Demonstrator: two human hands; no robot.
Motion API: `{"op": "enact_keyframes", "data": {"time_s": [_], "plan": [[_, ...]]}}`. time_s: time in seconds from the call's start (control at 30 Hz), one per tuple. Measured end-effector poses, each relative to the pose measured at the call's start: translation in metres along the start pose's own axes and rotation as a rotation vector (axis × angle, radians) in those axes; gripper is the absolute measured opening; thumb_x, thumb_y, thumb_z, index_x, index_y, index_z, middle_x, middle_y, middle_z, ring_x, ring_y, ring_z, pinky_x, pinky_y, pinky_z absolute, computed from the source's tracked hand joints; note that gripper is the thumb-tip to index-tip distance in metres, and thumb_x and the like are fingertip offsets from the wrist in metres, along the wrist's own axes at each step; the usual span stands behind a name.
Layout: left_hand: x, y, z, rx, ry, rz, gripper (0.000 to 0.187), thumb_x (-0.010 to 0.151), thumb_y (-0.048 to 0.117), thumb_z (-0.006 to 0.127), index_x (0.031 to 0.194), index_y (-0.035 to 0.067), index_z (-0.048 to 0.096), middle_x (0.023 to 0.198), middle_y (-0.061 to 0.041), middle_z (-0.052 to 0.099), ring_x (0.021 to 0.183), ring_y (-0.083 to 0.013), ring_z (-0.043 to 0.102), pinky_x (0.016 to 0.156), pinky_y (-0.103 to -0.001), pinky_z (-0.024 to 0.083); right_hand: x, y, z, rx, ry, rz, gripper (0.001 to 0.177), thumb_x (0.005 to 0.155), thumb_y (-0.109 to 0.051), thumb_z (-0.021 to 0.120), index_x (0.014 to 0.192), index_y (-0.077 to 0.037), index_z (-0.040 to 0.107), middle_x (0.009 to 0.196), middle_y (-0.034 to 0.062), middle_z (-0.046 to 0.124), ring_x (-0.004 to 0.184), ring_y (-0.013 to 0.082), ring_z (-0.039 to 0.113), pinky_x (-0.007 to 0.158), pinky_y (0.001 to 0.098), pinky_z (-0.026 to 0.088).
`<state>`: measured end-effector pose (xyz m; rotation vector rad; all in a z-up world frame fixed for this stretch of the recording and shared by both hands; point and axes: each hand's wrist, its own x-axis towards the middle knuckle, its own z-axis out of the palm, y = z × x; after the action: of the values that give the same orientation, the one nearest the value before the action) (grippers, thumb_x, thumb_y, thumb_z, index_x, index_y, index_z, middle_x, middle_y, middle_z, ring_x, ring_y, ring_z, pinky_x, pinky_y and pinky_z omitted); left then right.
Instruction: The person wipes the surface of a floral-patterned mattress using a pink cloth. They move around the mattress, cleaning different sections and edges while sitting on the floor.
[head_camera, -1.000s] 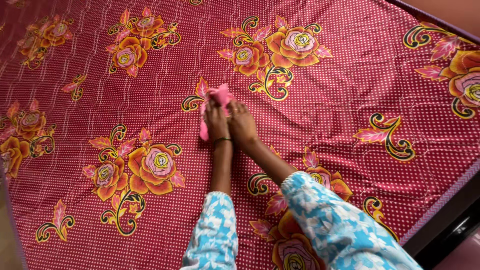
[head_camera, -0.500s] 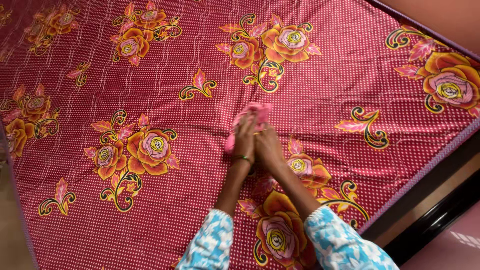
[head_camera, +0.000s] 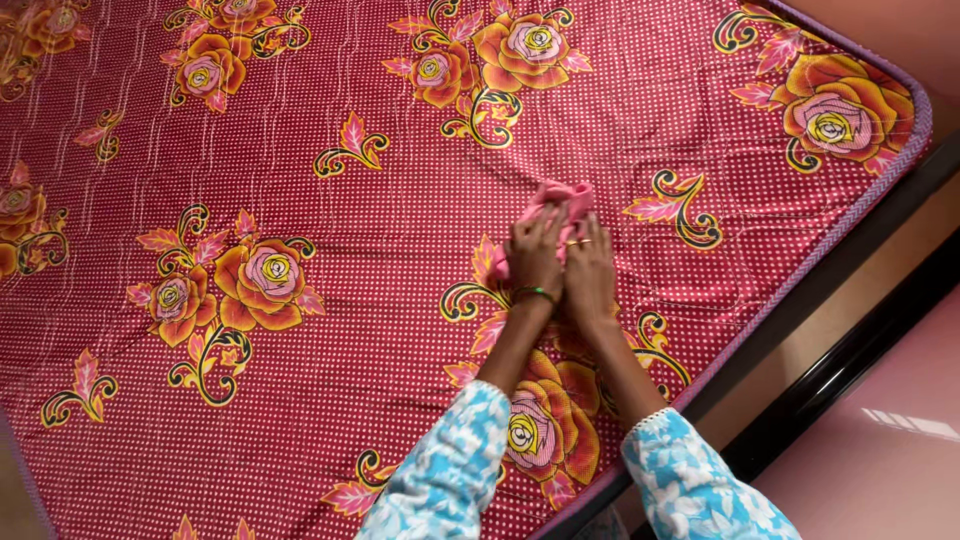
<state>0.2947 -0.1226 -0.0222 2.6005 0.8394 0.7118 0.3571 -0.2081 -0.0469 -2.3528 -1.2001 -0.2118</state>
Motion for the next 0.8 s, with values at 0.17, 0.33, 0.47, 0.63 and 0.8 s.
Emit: {"op": "enact_keyframes", "data": {"time_s": [0.17, 0.33, 0.47, 0.63, 0.8], "plan": [[0.005, -0.005, -0.016, -0.126, -0.066, 0.020, 0.051, 0.095, 0.014, 0.058, 0.145, 0.024, 0.060, 0.140, 0.003, 0.066, 0.110, -0.0246, 0.058, 0.103, -0.036, 0.049, 0.001, -0.013, 0.005, 0.012, -0.037, -0.018, 0.035, 0.091, -0.011, 0.058, 0.119, 0.008, 0.067, 0.146, 0.0332, 0.052, 0.149, 0.0440, 0.038, 0.127, 0.0515, 0.025], [-0.057, -0.052, -0.109, 0.487, -0.195, -0.353, 0.047, 0.097, 0.018, 0.059, 0.141, 0.005, 0.049, 0.152, -0.014, 0.043, 0.108, -0.0291, 0.066, 0.064, -0.030, 0.065, -0.024, -0.122, 0.013, 0.110, -0.116, -0.332, 0.040, 0.089, -0.010, 0.058, 0.123, 0.008, 0.071, 0.151, 0.0267, 0.045, 0.150, 0.0390, 0.033, 0.127, 0.0528, 0.024], [-0.107, -0.046, -0.139, 0.492, -0.310, -0.581, 0.035, 0.105, 0.016, 0.052, 0.136, 0.004, 0.043, 0.148, -0.027, 0.043, 0.082, -0.0288, 0.074, 0.061, -0.037, 0.064, -0.055, -0.150, -0.011, 0.182, -0.352, -0.427, 0.032, 0.088, -0.015, 0.061, 0.110, 0.007, 0.071, 0.158, 0.0283, 0.039, 0.152, 0.0387, 0.028, 0.126, 0.0513, 0.020], [-0.097, 0.005, -0.075, 0.468, -0.128, -0.313, 0.032, 0.097, 0.013, 0.056, 0.126, 0.005, 0.048, 0.120, -0.019, 0.054, 0.103, -0.0329, 0.073, 0.068, -0.035, 0.064, -0.055, -0.076, -0.060, 0.097, -0.415, -0.284, 0.044, 0.077, -0.020, 0.062, 0.113, 0.004, 0.072, 0.155, 0.0276, 0.040, 0.151, 0.0396, 0.025, 0.121, 0.0535, 0.016], [-0.049, 0.091, 0.032, 0.316, 0.067, 0.243, 0.048, 0.093, 0.009, 0.057, 0.136, -0.009, 0.044, 0.126, -0.019, 0.050, 0.106, -0.0323, 0.070, 0.087, -0.040, 0.065, -0.053, 0.033, -0.099, -0.158, 0.005, -0.049, 0.055, 0.087, -0.013, 0.057, 0.139, 0.001, 0.070, 0.154, 0.0248, 0.046, 0.149, 0.0377, 0.030, 0.121, 0.0559, 0.018]]}}
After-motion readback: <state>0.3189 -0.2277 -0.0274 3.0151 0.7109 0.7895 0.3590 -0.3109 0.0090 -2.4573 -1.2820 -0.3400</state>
